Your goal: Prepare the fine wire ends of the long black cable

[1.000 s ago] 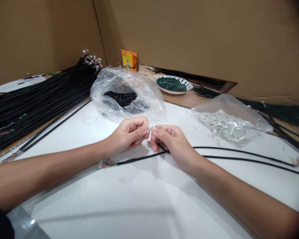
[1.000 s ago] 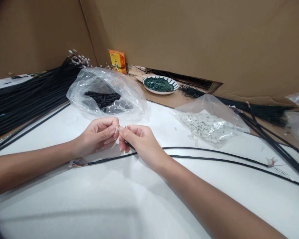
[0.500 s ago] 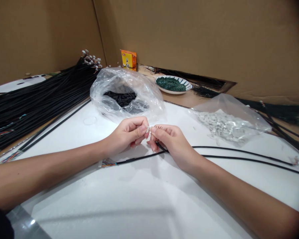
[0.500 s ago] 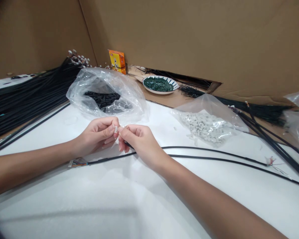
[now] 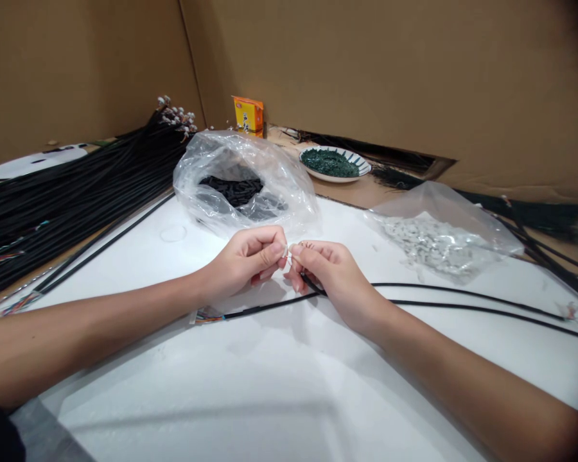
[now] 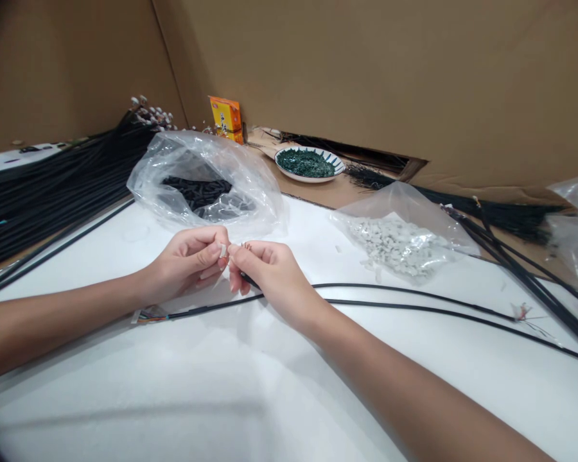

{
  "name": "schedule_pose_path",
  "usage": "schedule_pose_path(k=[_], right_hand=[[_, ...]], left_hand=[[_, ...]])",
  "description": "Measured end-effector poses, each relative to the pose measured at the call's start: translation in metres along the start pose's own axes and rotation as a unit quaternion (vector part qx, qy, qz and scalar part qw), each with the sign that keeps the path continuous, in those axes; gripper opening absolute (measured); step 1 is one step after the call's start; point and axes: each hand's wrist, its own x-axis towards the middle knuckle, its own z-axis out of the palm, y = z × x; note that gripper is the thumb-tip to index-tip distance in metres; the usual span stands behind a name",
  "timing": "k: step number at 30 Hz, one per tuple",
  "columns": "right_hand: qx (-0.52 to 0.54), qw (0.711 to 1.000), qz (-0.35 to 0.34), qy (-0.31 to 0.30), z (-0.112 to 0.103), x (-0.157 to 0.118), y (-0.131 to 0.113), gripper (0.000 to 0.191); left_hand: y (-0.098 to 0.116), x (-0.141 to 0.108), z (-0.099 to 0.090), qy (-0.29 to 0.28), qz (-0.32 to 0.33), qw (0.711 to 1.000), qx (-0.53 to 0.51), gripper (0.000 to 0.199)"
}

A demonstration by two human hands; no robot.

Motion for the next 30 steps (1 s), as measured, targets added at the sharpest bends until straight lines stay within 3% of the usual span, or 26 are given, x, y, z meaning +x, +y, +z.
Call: schedule_pose_path(k=[30], right_hand=[[-0.009,1.0,0.012,-0.004,0.0007,-0.0012,-0.0017,0.032]], left_hand=[[-0.0022,-0.0011,-0.0023,-0.003,0.007,1.0,0.024,0.023]])
